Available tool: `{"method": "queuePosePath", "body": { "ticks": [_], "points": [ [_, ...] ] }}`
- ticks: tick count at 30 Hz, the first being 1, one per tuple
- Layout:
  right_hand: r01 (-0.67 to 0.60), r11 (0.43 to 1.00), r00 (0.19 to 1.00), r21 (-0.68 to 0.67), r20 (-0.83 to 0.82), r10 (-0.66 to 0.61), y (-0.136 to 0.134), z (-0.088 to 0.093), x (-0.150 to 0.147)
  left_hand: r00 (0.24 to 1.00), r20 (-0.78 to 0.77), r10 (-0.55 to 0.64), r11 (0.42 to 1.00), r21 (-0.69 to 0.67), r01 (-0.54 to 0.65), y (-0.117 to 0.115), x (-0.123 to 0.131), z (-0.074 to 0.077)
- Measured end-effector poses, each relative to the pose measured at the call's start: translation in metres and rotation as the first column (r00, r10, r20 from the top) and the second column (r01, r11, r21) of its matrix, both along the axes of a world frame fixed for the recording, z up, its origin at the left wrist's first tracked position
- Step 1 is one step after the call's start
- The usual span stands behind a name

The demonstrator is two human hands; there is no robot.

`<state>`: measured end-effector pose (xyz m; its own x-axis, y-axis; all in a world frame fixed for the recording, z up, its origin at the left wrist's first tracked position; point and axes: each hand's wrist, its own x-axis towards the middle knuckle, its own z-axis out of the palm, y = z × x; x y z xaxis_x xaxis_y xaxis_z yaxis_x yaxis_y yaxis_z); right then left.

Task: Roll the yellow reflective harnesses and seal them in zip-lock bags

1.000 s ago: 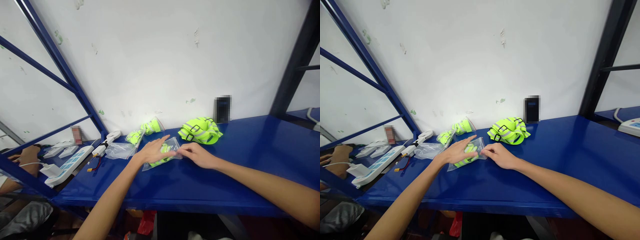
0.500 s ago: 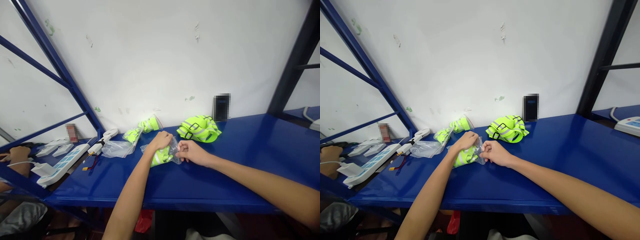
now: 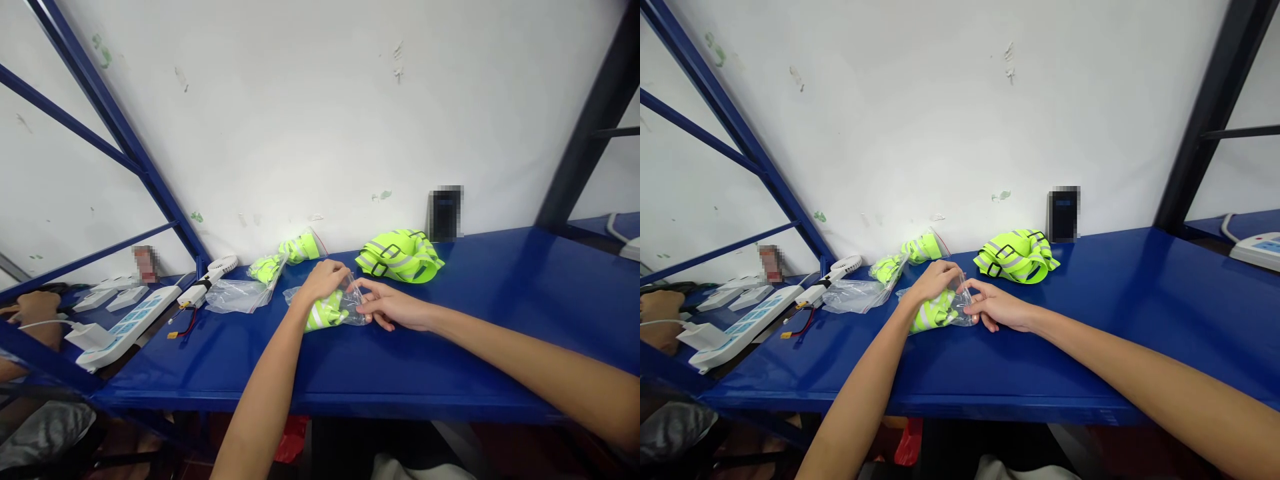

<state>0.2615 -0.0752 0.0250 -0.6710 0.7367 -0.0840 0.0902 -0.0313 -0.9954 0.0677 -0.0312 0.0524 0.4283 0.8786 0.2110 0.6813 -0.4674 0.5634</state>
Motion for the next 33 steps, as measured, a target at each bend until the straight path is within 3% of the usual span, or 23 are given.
{"method": "queuePosePath", "body": {
  "ticks": [6,12,17,23,28,33],
  "points": [
    [-0.029,0.986,0.986,0.164,0.164,0.002,-0.003,-0.005,-0.002,0.984,0.158,-0.086,0.983,-0.15,0.11,0.004,-0.007,0.003],
    [0.157,0.967,0.952,0.201,0.23,-0.202,0.005,-0.002,-0.009,0.947,0.319,0.021,0.981,-0.19,0.042,0.013,-0.012,-0.007],
    [0.242,0.955,0.926,0.171,0.252,-0.28,0.022,-0.001,-0.008,0.957,0.263,0.123,0.991,-0.087,-0.103,0.013,-0.006,-0.012],
    [0.188,0.974,0.939,0.128,0.269,-0.216,0.024,-0.005,0.0,0.98,0.196,0.036,0.999,0.024,-0.041,0.005,0.0,-0.007],
    [0.343,0.916,0.915,0.208,0.147,-0.376,0.018,-0.012,-0.002,0.993,0.116,0.001,0.996,0.087,-0.012,-0.005,0.005,-0.002],
    [0.381,0.888,0.92,0.255,-0.009,-0.392,0.02,-0.017,-0.008,0.999,0.053,-0.011,0.991,0.137,0.004,-0.011,0.012,0.0]
  ]
}}
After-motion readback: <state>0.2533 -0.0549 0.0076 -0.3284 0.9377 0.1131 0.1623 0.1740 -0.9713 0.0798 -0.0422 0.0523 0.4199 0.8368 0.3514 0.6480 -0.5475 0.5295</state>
